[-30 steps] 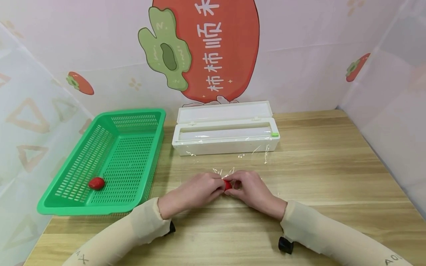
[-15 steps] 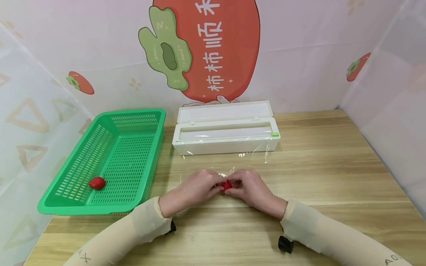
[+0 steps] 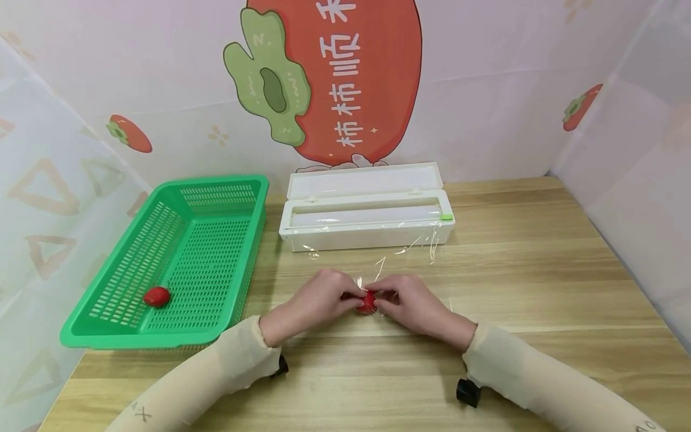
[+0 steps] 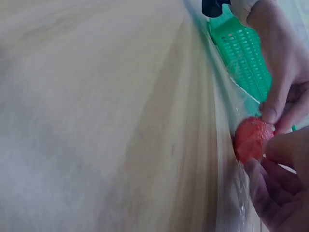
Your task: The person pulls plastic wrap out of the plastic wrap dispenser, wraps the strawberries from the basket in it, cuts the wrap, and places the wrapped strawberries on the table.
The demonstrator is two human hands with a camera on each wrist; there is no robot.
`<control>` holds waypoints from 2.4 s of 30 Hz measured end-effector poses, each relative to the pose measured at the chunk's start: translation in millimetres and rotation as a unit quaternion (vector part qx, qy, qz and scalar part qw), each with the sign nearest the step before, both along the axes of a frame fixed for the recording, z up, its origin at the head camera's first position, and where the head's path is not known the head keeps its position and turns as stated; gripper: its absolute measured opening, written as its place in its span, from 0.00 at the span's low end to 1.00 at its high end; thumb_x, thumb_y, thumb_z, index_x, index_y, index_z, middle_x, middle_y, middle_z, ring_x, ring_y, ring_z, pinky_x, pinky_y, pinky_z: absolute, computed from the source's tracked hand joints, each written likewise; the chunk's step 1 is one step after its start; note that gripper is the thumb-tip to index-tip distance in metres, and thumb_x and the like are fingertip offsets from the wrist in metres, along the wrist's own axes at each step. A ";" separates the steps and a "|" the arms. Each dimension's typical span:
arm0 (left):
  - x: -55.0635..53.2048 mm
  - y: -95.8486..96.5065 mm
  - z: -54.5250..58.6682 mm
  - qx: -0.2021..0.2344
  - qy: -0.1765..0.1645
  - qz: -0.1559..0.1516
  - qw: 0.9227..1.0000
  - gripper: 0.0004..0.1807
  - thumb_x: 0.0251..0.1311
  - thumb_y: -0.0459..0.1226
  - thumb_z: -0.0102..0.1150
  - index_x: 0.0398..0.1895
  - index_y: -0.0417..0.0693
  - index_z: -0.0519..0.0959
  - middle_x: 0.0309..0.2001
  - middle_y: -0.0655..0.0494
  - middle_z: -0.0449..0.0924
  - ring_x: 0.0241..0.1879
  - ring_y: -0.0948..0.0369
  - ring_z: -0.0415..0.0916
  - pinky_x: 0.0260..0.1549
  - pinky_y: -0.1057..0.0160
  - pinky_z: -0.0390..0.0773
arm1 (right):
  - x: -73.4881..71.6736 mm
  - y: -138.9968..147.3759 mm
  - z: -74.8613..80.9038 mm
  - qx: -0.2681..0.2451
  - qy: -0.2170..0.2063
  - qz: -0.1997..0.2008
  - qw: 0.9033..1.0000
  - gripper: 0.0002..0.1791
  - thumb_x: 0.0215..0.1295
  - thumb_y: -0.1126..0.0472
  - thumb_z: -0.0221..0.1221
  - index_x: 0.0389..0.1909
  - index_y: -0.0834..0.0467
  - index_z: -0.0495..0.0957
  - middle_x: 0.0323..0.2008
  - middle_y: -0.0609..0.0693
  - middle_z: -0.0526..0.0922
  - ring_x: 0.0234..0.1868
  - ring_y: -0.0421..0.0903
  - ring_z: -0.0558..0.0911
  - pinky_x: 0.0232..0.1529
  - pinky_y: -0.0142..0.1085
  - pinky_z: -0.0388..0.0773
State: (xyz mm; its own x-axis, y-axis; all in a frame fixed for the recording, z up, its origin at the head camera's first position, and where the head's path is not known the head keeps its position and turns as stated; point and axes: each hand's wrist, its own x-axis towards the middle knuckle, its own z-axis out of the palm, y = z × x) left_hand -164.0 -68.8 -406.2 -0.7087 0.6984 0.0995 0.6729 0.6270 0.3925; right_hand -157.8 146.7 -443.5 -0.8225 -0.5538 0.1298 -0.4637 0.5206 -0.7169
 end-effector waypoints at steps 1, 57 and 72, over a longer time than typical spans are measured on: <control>-0.2 0.0 0.5 0.001 -0.007 0.002 1.000 0.03 0.59 0.39 0.68 0.35 0.56 0.90 0.32 0.66 0.88 0.29 0.75 0.77 0.33 0.78 0.76 | -0.2 1.6 0.6 0.003 -0.007 0.003 1.000 0.16 0.63 0.63 0.65 0.52 0.53 0.84 0.43 0.45 0.88 0.38 0.34 0.82 0.39 0.29 0.81; -7.3 -0.7 -0.1 0.034 -0.050 0.029 0.998 0.07 0.58 0.37 0.68 0.39 0.52 0.90 0.39 0.60 0.90 0.40 0.68 0.85 0.41 0.75 0.80 | 20.8 -1.9 -3.1 0.066 0.402 0.047 0.912 0.21 0.47 0.63 0.73 0.45 0.61 0.84 0.43 0.51 0.89 0.38 0.45 0.88 0.36 0.39 0.85; -8.1 0.3 0.0 0.028 -0.058 0.063 0.996 0.07 0.62 0.35 0.64 0.39 0.51 0.89 0.38 0.60 0.90 0.38 0.70 0.84 0.39 0.74 0.80 | 15.0 -17.4 0.1 0.068 0.353 0.009 0.933 0.16 0.48 0.60 0.74 0.35 0.58 0.79 0.31 0.48 0.88 0.28 0.42 0.86 0.26 0.36 0.83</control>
State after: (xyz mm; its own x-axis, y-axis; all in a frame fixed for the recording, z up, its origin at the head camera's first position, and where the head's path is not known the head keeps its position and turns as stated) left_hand -172.1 -68.5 -406.2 -0.7994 0.5990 0.0474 0.5381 0.6786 0.4999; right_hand -142.8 129.4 -443.5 -0.5487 -0.6169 0.5643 -0.8050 0.5720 -0.1574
